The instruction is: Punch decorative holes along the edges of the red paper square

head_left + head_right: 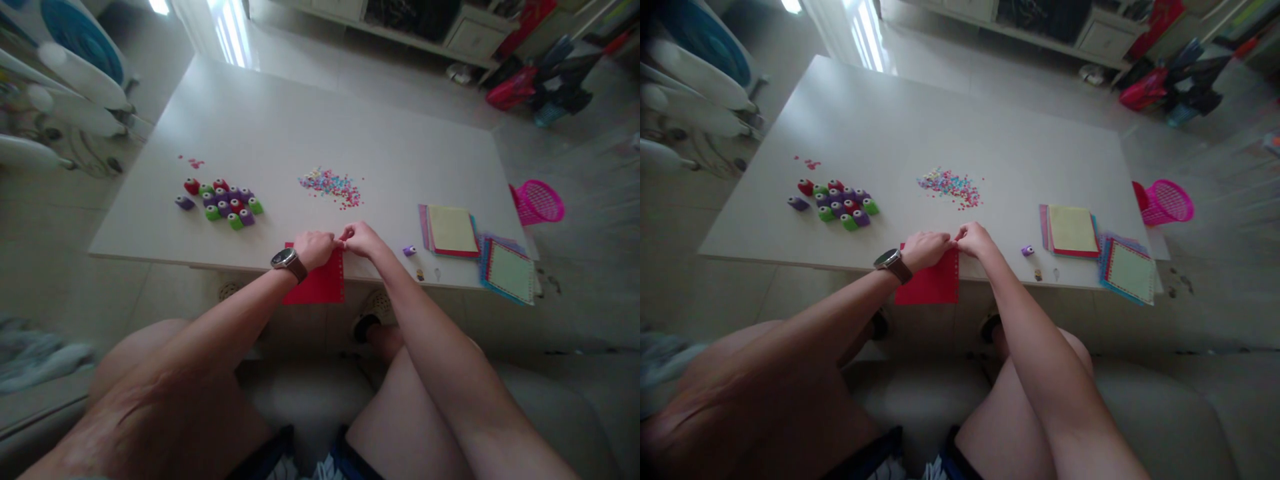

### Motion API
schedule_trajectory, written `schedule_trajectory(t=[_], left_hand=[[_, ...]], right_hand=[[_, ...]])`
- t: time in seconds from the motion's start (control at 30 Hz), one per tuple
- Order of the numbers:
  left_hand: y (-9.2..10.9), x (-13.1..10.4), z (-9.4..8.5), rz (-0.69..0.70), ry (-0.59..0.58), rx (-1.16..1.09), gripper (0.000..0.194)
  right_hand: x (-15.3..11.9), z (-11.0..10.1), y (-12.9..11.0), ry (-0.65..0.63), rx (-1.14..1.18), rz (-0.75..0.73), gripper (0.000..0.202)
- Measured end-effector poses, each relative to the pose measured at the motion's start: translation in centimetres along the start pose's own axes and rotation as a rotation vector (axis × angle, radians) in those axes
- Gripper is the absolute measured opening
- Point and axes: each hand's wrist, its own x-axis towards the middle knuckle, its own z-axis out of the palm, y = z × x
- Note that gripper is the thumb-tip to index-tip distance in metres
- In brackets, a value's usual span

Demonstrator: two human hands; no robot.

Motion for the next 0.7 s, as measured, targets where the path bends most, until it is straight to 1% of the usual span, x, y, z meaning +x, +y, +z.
schedule_trajectory(t=[0.1, 0.17, 0.23, 0.3, 0.4, 0.5, 0.57, 0.63, 0.7], left_hand=[[-0.3, 0.1, -0.3, 0.033, -0.061, 0.063, 0.052], [-0.6, 0.0, -0.5, 0.066, -0.082, 0.041, 0.052], [-0.9, -0.1, -0.6, 0.082, -0.077, 0.008, 0.053], [-1.1, -0.3, -0.5, 0.094, -0.077, -0.002, 0.049], [-1.5, -0.8, -0.3, 0.112, -0.089, -0.002, 0.039], [-1.6, -1.2, -0.1, 0.113, -0.088, -0.033, 0.025], [-1.7, -1.5, 0.0, 0.111, -0.089, -0.045, 0.018], [-1.7, -1.6, 0.1, 0.11, -0.089, -0.045, 0.019], [-1.7, -1.8, 0.1, 0.111, -0.087, -0.041, 0.024]], right_hand=[[-0.1, -0.3, 0.5, -0.048, 0.113, -0.01, 0.006], [-0.3, -0.8, 1.0, -0.092, 0.179, -0.035, 0.006], [-0.7, -1.6, 1.6, -0.099, 0.18, -0.052, 0.005], [-1.1, -2.3, 2.1, -0.042, 0.123, -0.047, 0.005], [-1.6, -2.9, 2.7, 0.048, 0.041, -0.055, 0.01], [-2.0, -2.7, 2.9, 0.056, 0.011, -0.09, 0.017], [-2.2, -2.5, 2.7, 0.072, -0.058, -0.126, 0.023], [-2.3, -2.3, 2.5, 0.104, -0.144, -0.163, 0.021], [-2.3, -2.5, 2.4, 0.149, -0.204, -0.182, 0.02]])
